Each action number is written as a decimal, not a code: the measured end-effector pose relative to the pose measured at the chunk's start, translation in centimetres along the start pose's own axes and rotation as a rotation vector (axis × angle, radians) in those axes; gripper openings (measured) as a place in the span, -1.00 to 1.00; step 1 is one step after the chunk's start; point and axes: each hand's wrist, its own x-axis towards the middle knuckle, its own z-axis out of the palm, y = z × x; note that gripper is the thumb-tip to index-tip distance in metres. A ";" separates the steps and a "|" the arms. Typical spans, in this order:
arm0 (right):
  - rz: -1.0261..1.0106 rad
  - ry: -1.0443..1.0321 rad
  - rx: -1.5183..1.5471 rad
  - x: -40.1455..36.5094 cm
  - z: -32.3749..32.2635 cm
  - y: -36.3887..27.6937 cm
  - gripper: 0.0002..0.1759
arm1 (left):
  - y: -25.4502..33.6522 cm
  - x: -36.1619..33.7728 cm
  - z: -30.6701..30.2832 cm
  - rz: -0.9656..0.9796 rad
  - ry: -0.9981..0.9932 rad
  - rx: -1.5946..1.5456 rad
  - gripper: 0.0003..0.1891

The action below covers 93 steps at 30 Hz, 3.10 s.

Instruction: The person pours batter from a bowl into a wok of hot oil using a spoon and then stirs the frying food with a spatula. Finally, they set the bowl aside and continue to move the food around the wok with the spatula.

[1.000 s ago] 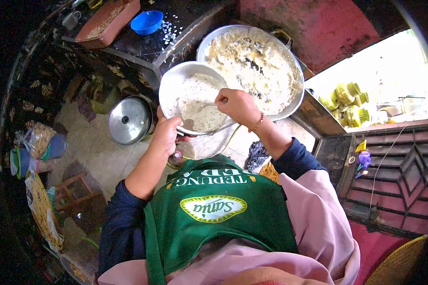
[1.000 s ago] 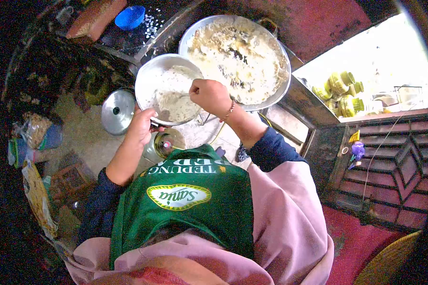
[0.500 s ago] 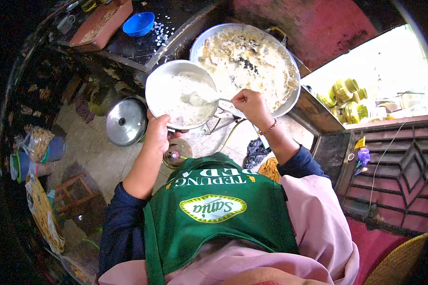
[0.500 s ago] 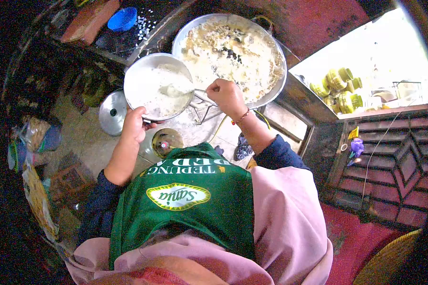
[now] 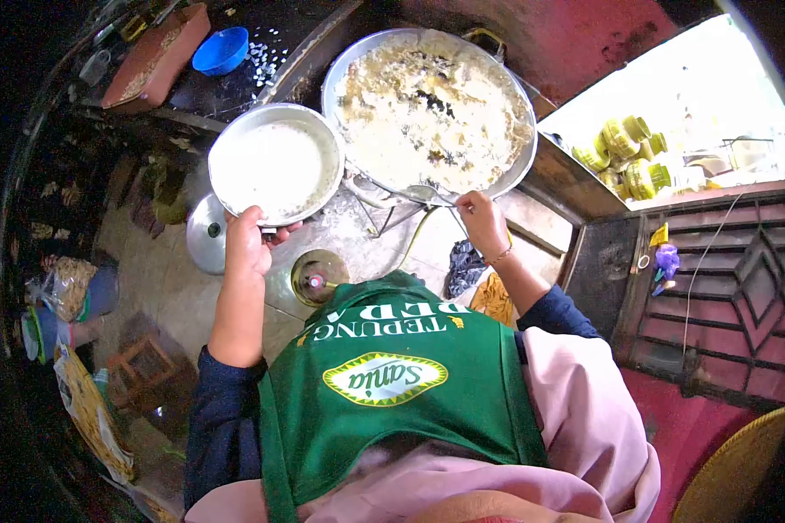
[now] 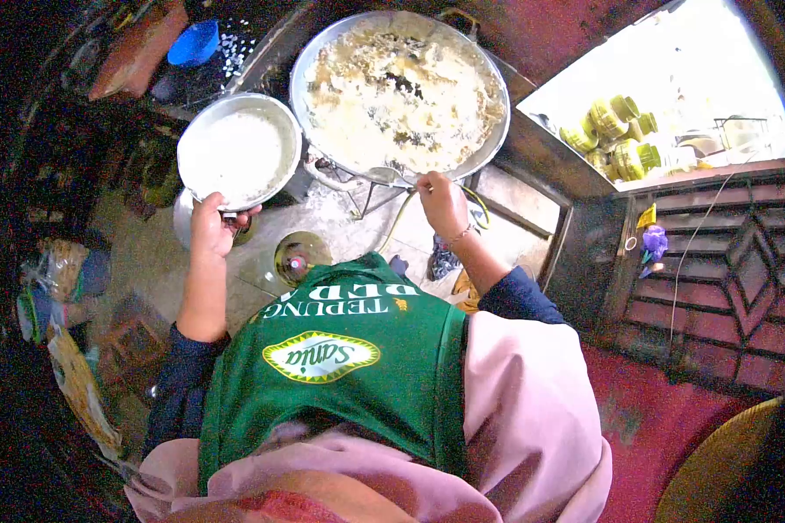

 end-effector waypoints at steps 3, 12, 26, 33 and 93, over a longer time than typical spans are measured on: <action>0.049 0.001 -0.029 -1.2 -1.8 0.8 -0.88 | 0.1 -0.2 -0.2 -0.007 0.024 0.050 -0.55; -0.097 -0.044 0.130 -0.9 2.8 -1.8 -0.87 | 0.1 -1.3 0.1 -0.058 -0.016 0.087 -0.53; -0.317 0.008 -0.423 7.3 -0.1 4.3 -0.85 | -2.2 -5.2 3.4 -0.022 0.026 0.021 -0.51; -0.288 0.086 -0.292 10.4 -3.2 2.6 -0.84 | -5.7 -6.3 6.2 0.042 0.018 -0.065 -0.51; -0.262 -0.253 0.078 5.4 -6.1 12.1 -0.89 | -9.3 -6.7 11.5 0.074 0.170 -0.010 -0.59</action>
